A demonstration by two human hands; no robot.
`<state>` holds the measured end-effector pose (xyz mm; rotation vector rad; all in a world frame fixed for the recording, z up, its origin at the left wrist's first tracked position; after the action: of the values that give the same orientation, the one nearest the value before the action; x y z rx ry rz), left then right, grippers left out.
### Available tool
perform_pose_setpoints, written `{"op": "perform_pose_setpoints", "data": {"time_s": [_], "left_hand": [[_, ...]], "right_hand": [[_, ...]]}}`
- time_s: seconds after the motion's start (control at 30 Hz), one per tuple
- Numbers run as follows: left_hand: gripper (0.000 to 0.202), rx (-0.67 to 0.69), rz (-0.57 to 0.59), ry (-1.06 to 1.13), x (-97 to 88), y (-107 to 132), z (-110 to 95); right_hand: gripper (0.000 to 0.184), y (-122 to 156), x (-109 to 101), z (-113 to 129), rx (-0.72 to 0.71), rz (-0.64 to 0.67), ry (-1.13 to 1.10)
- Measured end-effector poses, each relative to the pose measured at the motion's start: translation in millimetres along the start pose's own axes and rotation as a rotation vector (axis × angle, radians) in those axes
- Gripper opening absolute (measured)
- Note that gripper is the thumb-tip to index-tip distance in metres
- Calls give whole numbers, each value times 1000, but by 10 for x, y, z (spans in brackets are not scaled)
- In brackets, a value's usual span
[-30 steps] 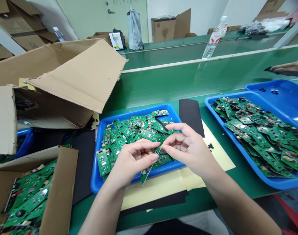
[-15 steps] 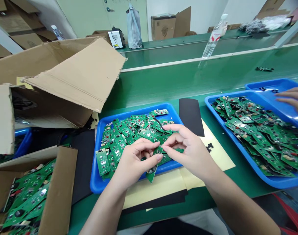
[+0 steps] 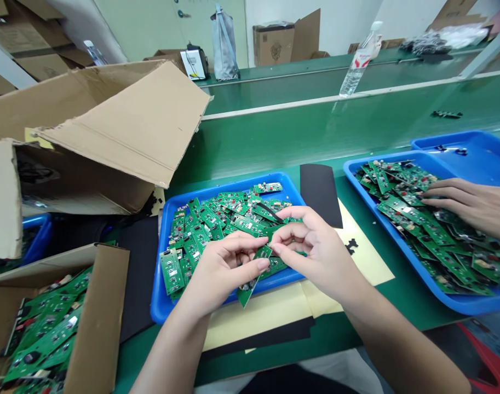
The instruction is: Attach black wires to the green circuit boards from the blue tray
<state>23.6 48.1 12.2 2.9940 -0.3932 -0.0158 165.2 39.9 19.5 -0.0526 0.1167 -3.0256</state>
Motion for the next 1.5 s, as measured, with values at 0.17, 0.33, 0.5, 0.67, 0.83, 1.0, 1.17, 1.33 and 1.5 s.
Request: {"op": "perform_pose_setpoints", "data": {"time_s": [0.17,0.33,0.5,0.67,0.83,1.0,1.17,1.33,1.5], "left_hand": [[24,16,55,22,12,-6,-24],[28,3,74,32,-6,6,-14],[34,-44,78,91,-15,21,16],[22,-18,108,72,-11,22,-9],[17,29,171,53,-4,24,-20],[13,52,185,75,-14,39,-40],[16,16,158,44,-28,30,-39],[18,-6,178,66,4,29,-66],[18,-37,173,77,19,26,-63]], "right_hand": [[32,-1,-15,0,60,-10,-92],[31,10,-15,8,111,0,-174],[32,9,-5,26,132,3,-246],[32,-6,-8,28,148,2,-305],[32,-10,-17,33,131,-1,-332],[33,-7,-25,35,97,0,-340],[38,3,-42,56,16,-9,-232],[39,45,-44,163,-107,38,-132],[41,50,-71,193,-132,17,-90]]}}
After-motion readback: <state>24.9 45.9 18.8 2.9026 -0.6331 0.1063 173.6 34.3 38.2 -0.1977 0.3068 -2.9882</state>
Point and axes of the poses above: each hand's wrist, its own y-axis away from the middle knuckle, its own x-axis out of the palm, z = x × y, the point moved 6 cm from there along -y, towards the middle knuckle, and after that the axes turned 4 degrees about -z, right-handed, at the moved point
